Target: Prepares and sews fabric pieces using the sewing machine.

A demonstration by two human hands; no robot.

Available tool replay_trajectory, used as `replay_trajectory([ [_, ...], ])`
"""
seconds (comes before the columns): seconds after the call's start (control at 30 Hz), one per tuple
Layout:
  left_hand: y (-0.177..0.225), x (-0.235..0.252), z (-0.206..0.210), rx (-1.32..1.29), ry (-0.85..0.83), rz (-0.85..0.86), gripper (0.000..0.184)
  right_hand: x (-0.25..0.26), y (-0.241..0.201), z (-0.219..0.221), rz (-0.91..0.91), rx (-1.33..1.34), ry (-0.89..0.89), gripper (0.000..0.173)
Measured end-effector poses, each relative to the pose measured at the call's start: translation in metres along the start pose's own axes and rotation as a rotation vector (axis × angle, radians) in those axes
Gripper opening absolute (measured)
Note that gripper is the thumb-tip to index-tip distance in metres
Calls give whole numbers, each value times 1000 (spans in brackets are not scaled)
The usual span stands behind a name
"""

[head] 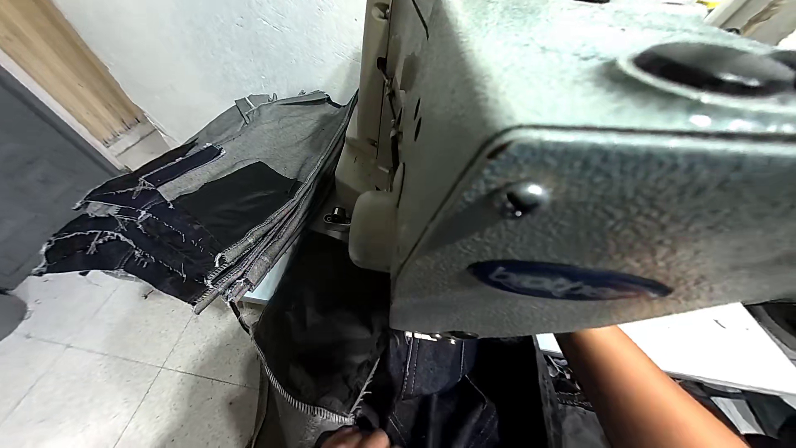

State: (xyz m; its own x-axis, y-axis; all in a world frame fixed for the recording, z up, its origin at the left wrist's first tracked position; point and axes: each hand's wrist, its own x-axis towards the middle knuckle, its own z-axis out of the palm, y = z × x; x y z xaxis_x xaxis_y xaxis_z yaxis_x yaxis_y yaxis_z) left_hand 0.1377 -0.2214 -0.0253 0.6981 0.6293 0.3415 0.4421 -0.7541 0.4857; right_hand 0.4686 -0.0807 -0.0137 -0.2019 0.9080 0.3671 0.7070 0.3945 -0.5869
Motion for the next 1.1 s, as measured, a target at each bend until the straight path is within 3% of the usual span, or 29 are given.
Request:
replay_trajectory([
  [0.07,6,1,4,-275,4,-327,35,2,-1,-2,-33,22,-9,40],
  [0.17,18,20,2,-1009,256,-685,29,5,-2,-1,-81,33,18,34],
  [0.2,23,28,0,-1145,316,-763,32,5,-3,1,-79,36,27,31],
  [0.4,38,63,-10,-1260,416,-1001,34,6,-5,5,-2,21,33,25],
  [0.53,42,77,-4,-1249,503,-1052,40,2,-23,1,154,136,25,18],
  [0.63,44,77,3,-1244,580,-991,34,-1,-44,-14,271,222,-46,14],
  [0.7,43,64,8,-1128,576,-844,30,1,-59,-24,308,263,-83,26],
  [0.77,30,38,9,-741,561,-557,22,-24,-78,-32,350,395,27,27],
  [0.83,-5,23,1,-251,571,-257,10,-52,-92,-23,395,539,172,16],
  [0.9,-49,23,-10,154,537,-10,25,-74,-101,1,467,721,297,6],
  [1.0,-82,45,-31,448,486,145,32,-84,-113,30,577,846,462,13],
  [1.1,-81,65,-44,549,439,177,28,-86,-124,37,599,818,574,12],
])
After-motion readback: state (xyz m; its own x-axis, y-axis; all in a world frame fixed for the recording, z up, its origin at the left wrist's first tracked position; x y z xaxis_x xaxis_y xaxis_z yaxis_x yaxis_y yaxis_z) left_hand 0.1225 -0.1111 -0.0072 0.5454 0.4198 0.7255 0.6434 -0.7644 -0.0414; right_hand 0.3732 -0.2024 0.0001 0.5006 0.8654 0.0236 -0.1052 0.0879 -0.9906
